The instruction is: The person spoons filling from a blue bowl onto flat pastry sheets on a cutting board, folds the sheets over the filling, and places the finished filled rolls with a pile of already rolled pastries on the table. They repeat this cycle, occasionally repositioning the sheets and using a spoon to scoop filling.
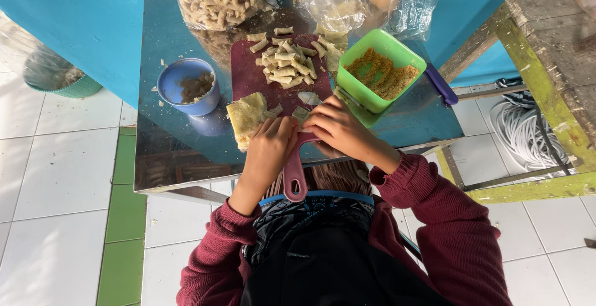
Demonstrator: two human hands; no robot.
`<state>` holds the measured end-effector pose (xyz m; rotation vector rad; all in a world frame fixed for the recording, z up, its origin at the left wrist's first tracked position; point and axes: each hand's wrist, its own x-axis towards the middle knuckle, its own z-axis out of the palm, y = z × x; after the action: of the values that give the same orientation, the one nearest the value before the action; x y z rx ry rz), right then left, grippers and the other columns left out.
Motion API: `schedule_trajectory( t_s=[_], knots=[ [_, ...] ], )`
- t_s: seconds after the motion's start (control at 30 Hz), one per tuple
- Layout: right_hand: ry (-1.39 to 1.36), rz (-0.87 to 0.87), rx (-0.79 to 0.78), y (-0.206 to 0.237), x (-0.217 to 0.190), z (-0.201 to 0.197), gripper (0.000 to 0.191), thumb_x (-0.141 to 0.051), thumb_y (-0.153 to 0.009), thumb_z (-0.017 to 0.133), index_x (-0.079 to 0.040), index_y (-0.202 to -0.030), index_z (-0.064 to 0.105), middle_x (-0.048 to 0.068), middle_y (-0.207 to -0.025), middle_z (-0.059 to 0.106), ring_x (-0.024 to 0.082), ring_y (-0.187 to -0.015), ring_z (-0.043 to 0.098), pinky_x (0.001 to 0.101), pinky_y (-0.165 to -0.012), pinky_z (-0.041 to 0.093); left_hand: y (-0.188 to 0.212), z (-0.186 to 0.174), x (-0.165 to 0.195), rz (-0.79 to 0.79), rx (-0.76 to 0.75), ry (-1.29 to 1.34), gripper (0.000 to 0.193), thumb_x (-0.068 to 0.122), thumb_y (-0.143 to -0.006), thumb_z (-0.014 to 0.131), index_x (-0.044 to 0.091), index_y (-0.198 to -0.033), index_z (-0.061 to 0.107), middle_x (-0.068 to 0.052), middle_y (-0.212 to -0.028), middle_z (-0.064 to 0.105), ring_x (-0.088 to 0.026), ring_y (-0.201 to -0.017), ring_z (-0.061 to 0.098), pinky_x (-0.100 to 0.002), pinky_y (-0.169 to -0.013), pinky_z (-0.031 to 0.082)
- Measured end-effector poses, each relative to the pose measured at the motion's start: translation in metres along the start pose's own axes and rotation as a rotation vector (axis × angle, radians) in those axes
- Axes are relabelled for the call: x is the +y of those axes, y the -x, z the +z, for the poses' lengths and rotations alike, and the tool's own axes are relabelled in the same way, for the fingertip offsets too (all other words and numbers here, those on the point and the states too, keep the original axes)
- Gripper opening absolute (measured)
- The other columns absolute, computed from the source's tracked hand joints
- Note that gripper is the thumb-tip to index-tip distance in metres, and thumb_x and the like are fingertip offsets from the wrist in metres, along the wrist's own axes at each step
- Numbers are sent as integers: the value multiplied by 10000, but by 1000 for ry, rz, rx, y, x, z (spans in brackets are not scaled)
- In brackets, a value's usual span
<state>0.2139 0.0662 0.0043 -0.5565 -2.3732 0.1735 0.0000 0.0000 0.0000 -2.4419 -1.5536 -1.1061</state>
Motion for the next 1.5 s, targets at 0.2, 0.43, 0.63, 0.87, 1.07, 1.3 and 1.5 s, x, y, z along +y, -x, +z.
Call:
schedule_trajectory(
  t_s=[0.2,0.43,0.63,0.87,1.07,1.3,1.5],
  knots=[
    [-84,113,-59,-10,2,-3,76,-75,-913,732,-64,-970,683,35,-947,663,257,-979,552,384,-882,464,-11,-19,20,31,85,68,207,229,-890,746,74,-996,661,-63,-891,672,-272,-857,656,-401,-751,535],
    [169,-68,-16,-18,-12,-11,161,-140,-854,752,-51,-946,656,70,-952,640,284,-1002,559,411,-901,468,-17,-8,21,-179,47,79,107,180,-921,721,108,-975,663,-33,-899,676,-249,-872,669,-388,-696,546],
    [331,-164,-21,-6,-22,-15,301,-210,-837,795,-29,-1050,683,73,-1013,659,269,-1045,572,417,-928,470,-9,-9,18,-39,90,-6,86,184,-947,716,121,-989,677,-17,-941,673,-238,-894,665,-363,-704,555],
    [241,-54,3,-2,-17,-5,229,-107,-846,761,-20,-1041,679,62,-993,660,264,-1010,578,429,-920,445,-10,2,13,42,102,-224,145,216,-932,738,94,-986,681,-39,-880,658,-219,-854,658,-360,-734,551],
    [252,68,8,-10,-12,1,148,-85,-861,737,-81,-978,647,47,-1005,625,269,-1022,550,432,-927,428,-17,7,10,-195,40,7,158,229,-927,740,97,-942,655,-46,-902,677,-247,-883,678,-382,-742,550],
    [276,-81,-42,-13,-14,-11,421,-362,-797,759,-13,-1002,642,121,-958,577,295,-973,508,472,-835,348,-25,4,17,-246,72,94,170,172,-921,700,87,-1043,619,-55,-953,698,-250,-890,689,-391,-755,549],
    [381,-93,-45,-3,-17,-7,372,-286,-829,752,-71,-1116,655,58,-1107,620,242,-1066,528,442,-912,347,-14,-3,23,13,152,-131,252,100,-918,670,64,-1165,644,-59,-972,699,-245,-938,696,-377,-850,542]
  ],
)
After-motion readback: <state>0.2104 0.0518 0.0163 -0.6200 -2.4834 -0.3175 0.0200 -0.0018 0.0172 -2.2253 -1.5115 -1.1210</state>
